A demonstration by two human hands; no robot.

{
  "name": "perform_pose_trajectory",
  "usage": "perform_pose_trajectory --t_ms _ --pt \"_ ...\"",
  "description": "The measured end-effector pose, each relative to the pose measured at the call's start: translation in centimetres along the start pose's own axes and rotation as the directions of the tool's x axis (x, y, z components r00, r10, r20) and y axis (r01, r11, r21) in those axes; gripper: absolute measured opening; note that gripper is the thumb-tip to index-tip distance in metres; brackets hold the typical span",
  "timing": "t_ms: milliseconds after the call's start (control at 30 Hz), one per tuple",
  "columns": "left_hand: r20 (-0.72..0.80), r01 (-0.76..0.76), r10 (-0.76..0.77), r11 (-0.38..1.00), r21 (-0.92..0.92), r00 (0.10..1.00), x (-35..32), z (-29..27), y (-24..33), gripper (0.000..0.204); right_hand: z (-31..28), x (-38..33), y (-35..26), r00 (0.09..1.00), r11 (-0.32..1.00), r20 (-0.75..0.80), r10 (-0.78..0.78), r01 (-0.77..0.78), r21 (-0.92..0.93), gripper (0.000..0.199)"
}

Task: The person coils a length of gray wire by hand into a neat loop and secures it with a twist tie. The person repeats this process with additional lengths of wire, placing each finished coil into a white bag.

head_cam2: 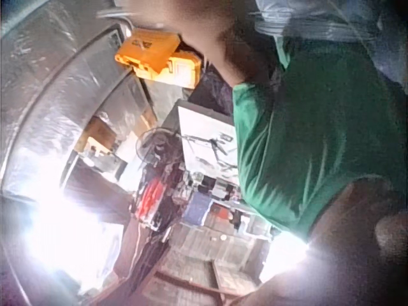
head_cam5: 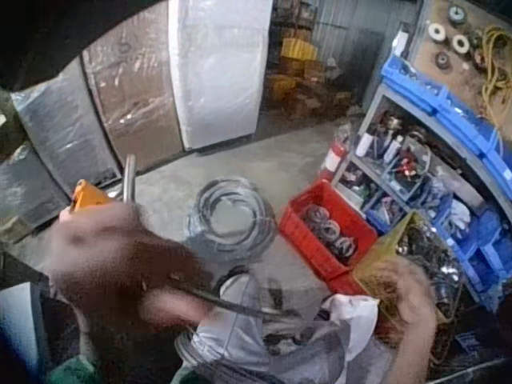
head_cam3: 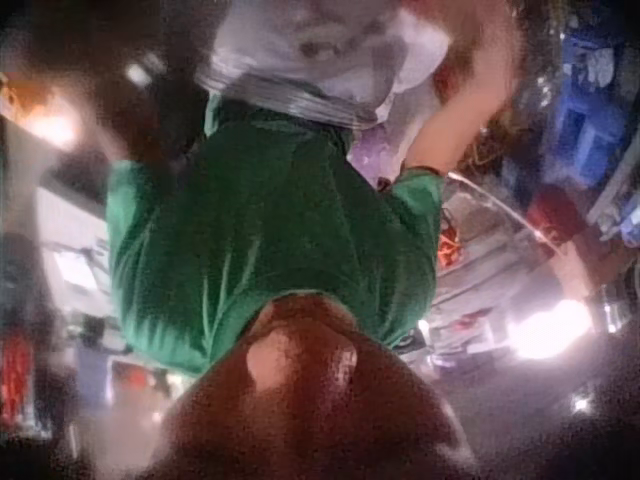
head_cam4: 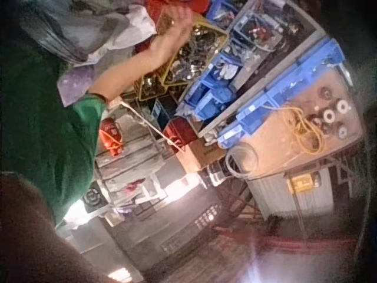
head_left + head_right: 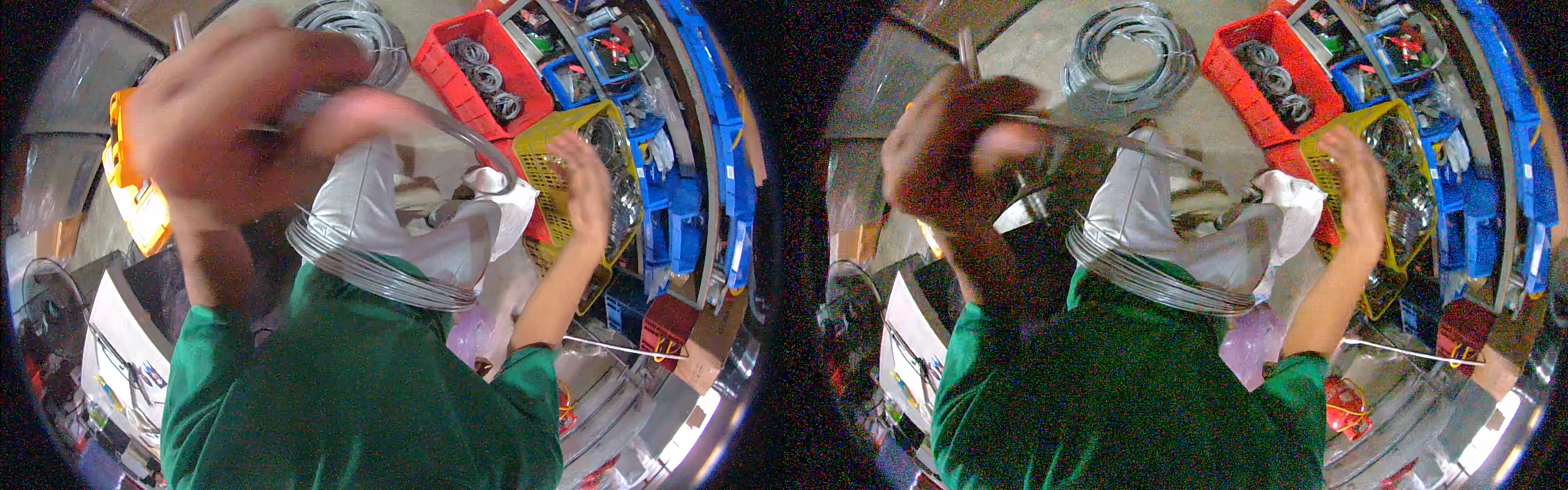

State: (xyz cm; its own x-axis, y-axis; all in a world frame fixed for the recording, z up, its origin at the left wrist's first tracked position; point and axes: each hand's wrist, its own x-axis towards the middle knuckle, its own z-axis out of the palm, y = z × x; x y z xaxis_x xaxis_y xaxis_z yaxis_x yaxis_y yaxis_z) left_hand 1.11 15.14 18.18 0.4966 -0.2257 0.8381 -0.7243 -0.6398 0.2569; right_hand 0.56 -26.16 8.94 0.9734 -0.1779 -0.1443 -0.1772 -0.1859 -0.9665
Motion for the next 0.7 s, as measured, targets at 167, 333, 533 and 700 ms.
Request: perform_pose_trajectory --t_ms 167,333,533,700 --pt "0.233 -0.119 0.214 0.924 -0.364 0.949 -0.8 9.0 5.7 0.032 4.1 -7.2 -6.0 0.931 0.951 0.267 -0.251 0.288 -0.112 0.065" --pt "0.401 0.184 0.016 0.871 -0.456 0.916 -6.0 11.0 5.0 0.033 5.7 -12.3 -4.3 0.985 0.965 0.117 -0.130 0.153 -0.215 0.055" --pt "0.702 0.494 -0.165 0.818 -0.295 0.693 -9.1 5.4 -3.5 0.034 -3.4 -10.1 0.8 0.913 0.885 0.064 -0.402 0.405 -0.228 0.055" --pt "0.697 0.506 -0.283 0.852 -0.133 0.659 -9.3 3.2 -4.6 0.033 -5.3 -8.0 2.7 0.931 0.828 0.119 -0.344 0.361 -0.429 0.056"
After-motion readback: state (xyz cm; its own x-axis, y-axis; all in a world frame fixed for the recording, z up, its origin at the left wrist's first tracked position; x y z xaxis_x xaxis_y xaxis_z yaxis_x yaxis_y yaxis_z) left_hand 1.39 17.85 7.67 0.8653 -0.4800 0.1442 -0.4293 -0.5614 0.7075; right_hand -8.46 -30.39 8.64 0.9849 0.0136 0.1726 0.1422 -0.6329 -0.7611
